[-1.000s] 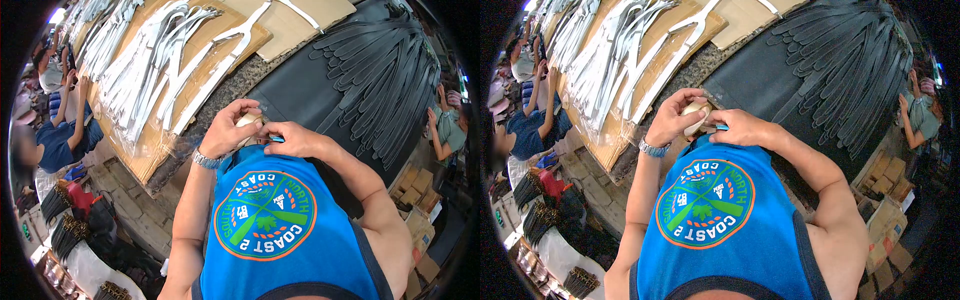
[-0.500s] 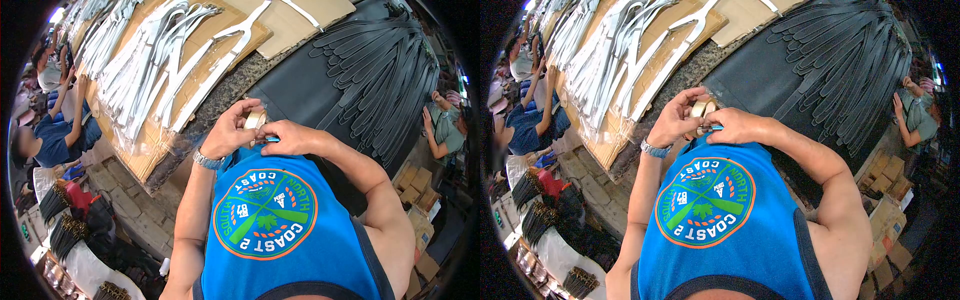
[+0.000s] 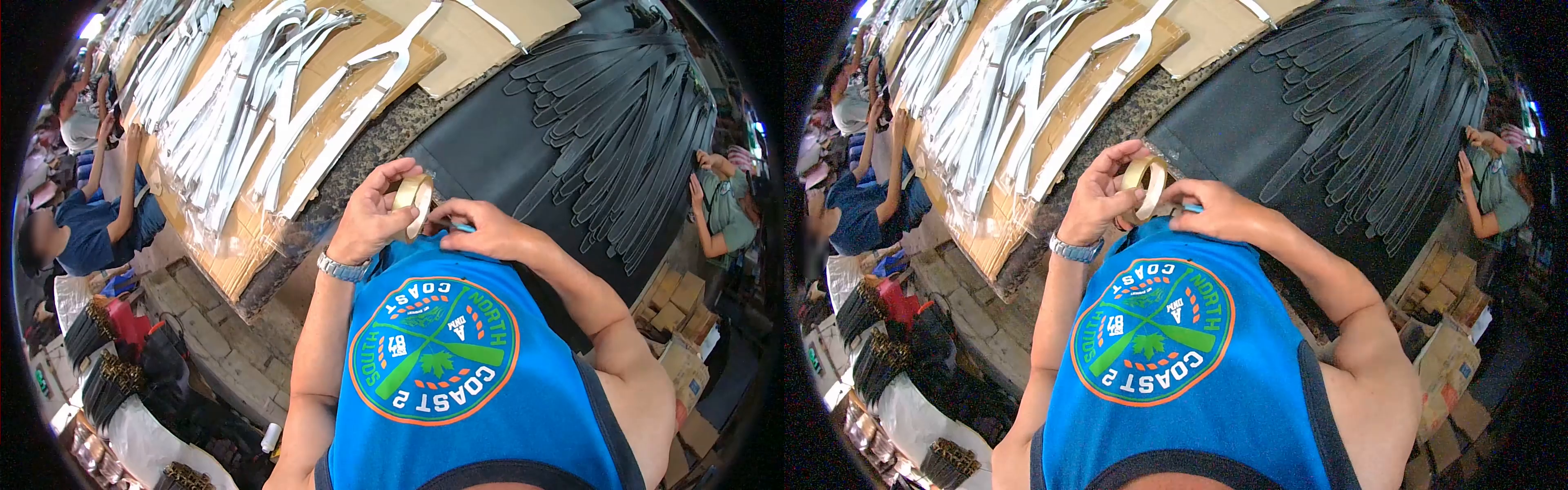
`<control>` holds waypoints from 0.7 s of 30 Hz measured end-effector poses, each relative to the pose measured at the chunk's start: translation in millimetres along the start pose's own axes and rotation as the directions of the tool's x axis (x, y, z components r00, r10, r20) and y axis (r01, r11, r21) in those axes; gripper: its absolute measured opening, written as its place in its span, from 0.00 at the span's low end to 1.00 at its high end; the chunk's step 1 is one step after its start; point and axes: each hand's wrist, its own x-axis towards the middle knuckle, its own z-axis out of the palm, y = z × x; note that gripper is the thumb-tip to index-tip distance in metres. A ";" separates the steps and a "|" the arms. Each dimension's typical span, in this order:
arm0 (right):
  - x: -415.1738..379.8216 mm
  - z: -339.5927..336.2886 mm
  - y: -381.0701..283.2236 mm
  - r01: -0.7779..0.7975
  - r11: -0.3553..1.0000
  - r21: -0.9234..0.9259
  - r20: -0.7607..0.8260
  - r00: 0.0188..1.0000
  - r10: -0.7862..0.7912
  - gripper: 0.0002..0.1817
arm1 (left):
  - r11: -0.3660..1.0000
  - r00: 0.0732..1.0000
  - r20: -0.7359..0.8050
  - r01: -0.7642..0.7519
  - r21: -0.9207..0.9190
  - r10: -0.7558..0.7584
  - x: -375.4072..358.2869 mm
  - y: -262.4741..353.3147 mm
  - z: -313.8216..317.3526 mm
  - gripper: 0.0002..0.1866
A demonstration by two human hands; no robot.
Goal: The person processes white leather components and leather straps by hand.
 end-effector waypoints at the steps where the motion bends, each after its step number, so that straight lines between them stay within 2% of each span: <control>1: -2.2 -5.0 -6.8 -0.071 0.997 -0.032 -0.024 0.997 0.070 0.20 | 1.000 1.000 0.000 0.004 -0.012 -0.004 -0.3 1.1 0.0 0.35; 4: 3.9 -9.8 -7.8 -0.031 0.987 0.160 -0.132 0.990 0.052 0.18 | 1.000 1.000 -0.001 0.013 -0.012 -0.013 1.2 1.5 0.6 0.35; 5: 7.0 -6.2 -6.2 0.007 0.972 0.236 -0.156 0.987 0.031 0.14 | 1.000 1.000 0.007 0.023 -0.002 -0.023 2.1 0.0 0.2 0.35; 7: 13.0 -0.1 -5.7 0.068 0.990 0.123 -0.156 0.987 -0.048 0.11 | 0.999 0.999 0.029 0.034 0.020 -0.035 5.0 2.0 2.1 0.36; 8: 16.6 -1.0 -7.8 0.104 0.993 0.051 -0.162 0.982 -0.094 0.10 | 0.991 0.993 0.022 0.118 0.058 -0.119 2.5 9.8 4.9 0.36; 9: 17.8 1.8 -8.6 0.073 0.993 0.092 -0.159 0.986 -0.058 0.07 | 0.994 0.997 0.025 0.076 0.075 -0.078 3.3 4.1 3.2 0.36; 10: 18.9 2.2 -8.4 0.114 0.989 0.093 -0.160 0.982 -0.098 0.05 | 0.995 0.999 0.030 0.032 0.090 -0.035 5.9 -5.3 0.0 0.36; 13: 23.0 -1.4 4.1 0.077 0.993 0.086 -0.196 0.979 -0.059 0.05 | 0.999 1.000 -0.011 0.015 0.039 -0.015 6.4 -11.4 2.5 0.32; 16: 24.8 -10.6 7.1 0.038 0.992 0.118 -0.256 0.967 -0.007 0.06 | 0.994 0.991 -0.078 0.110 -0.021 -0.112 6.7 -12.6 -0.2 0.30; 18: 25.1 -28.4 -1.4 -0.002 0.982 0.189 -0.290 0.955 0.057 0.06 | 0.995 0.985 -0.146 0.092 -0.038 -0.096 6.4 -15.4 -2.2 0.27; 19: 32.7 -39.4 0.9 0.116 0.971 -0.209 -0.450 0.870 -0.201 0.08 | 0.995 0.980 -0.175 0.090 -0.051 -0.098 5.7 -16.9 -5.6 0.26; 20: 35.1 -54.3 -1.9 0.057 0.971 -0.233 -0.485 0.859 -0.167 0.08 | 0.994 0.973 -0.205 0.090 -0.065 -0.102 4.6 -18.3 -7.9 0.25; 21: 45.3 -70.2 9.5 0.117 0.973 -0.198 -0.533 0.821 -0.207 0.08 | 0.995 0.974 -0.212 0.060 -0.085 -0.076 3.5 -19.3 -8.7 0.24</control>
